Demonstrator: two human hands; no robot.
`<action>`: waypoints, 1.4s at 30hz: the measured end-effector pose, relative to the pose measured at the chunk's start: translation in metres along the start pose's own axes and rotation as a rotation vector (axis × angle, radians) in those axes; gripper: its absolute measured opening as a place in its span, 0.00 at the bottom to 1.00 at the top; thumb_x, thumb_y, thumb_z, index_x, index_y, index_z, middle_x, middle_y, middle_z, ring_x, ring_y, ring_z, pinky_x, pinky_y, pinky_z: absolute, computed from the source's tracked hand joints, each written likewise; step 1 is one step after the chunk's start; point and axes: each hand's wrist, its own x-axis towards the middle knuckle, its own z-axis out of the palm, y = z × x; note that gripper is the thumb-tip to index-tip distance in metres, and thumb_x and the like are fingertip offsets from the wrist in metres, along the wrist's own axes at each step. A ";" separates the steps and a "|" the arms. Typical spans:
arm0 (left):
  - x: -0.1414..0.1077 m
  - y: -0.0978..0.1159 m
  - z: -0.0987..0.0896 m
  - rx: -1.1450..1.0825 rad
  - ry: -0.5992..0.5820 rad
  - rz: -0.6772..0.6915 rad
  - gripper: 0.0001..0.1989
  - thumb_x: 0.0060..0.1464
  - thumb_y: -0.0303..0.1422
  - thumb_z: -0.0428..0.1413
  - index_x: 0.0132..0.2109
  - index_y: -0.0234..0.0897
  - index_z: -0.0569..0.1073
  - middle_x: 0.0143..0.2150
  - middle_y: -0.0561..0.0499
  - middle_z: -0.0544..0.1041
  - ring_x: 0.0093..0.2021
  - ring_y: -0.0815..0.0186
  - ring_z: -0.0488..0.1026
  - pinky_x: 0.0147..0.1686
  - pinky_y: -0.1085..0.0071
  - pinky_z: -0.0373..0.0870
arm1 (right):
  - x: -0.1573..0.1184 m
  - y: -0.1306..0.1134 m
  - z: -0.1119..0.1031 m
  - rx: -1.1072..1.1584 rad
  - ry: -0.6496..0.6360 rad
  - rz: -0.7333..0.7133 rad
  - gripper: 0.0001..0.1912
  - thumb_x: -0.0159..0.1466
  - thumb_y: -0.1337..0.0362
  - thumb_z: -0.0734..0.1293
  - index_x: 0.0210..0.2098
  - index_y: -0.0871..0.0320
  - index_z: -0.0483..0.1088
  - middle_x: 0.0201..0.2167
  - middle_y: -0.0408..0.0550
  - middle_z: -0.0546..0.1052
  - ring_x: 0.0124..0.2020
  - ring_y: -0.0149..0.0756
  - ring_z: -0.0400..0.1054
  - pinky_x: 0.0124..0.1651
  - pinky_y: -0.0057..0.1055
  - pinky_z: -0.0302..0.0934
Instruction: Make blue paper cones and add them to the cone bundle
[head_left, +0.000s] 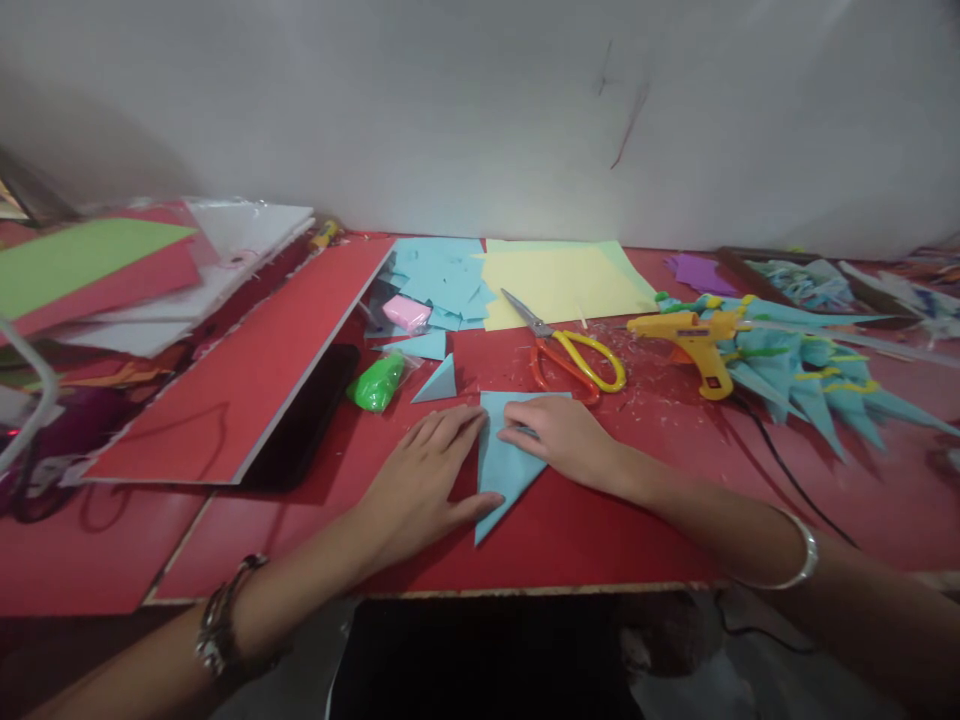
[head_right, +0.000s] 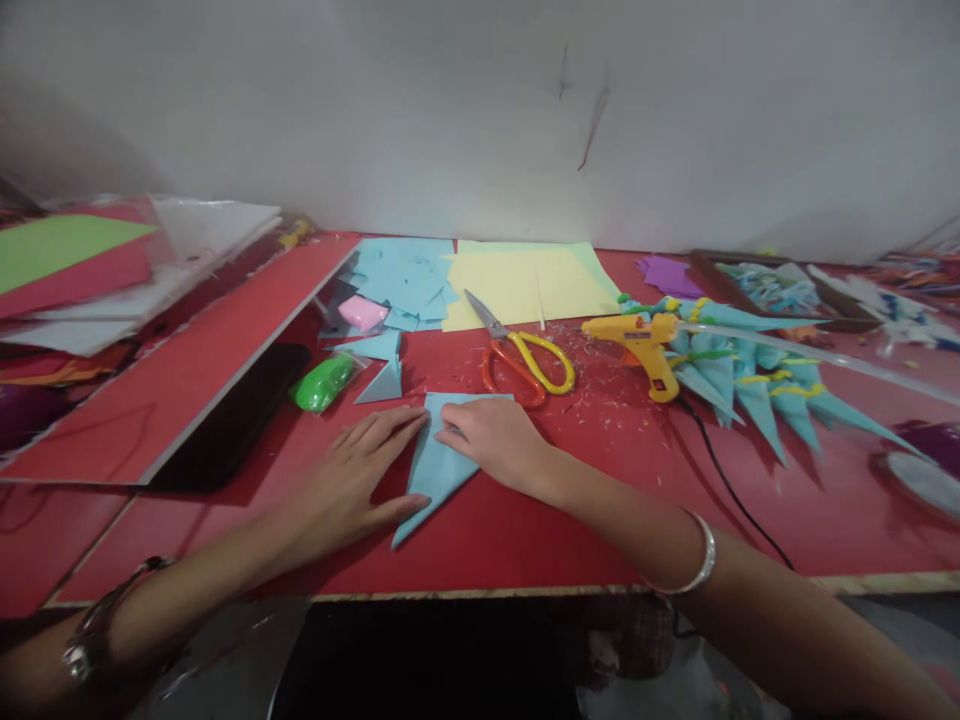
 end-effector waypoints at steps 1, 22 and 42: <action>0.000 0.000 0.000 -0.003 -0.002 -0.004 0.32 0.48 0.47 0.49 0.57 0.39 0.54 0.58 0.44 0.58 0.56 0.56 0.55 0.53 0.58 0.56 | 0.000 -0.001 0.000 0.004 -0.004 0.012 0.13 0.61 0.57 0.58 0.27 0.59 0.65 0.25 0.44 0.70 0.27 0.31 0.61 0.25 0.26 0.39; -0.005 0.003 0.001 -0.104 0.004 -0.099 0.38 0.43 0.47 0.54 0.59 0.41 0.51 0.57 0.44 0.57 0.56 0.55 0.56 0.52 0.58 0.57 | 0.000 -0.008 0.000 -0.065 0.051 0.063 0.13 0.62 0.58 0.56 0.29 0.58 0.66 0.25 0.44 0.72 0.26 0.30 0.63 0.24 0.27 0.37; -0.013 -0.003 -0.005 0.032 -0.124 0.136 0.29 0.50 0.49 0.46 0.58 0.50 0.55 0.60 0.53 0.57 0.59 0.57 0.50 0.55 0.57 0.52 | 0.001 -0.008 0.001 -0.069 0.028 0.086 0.13 0.62 0.59 0.56 0.27 0.57 0.66 0.24 0.42 0.72 0.24 0.29 0.62 0.23 0.27 0.37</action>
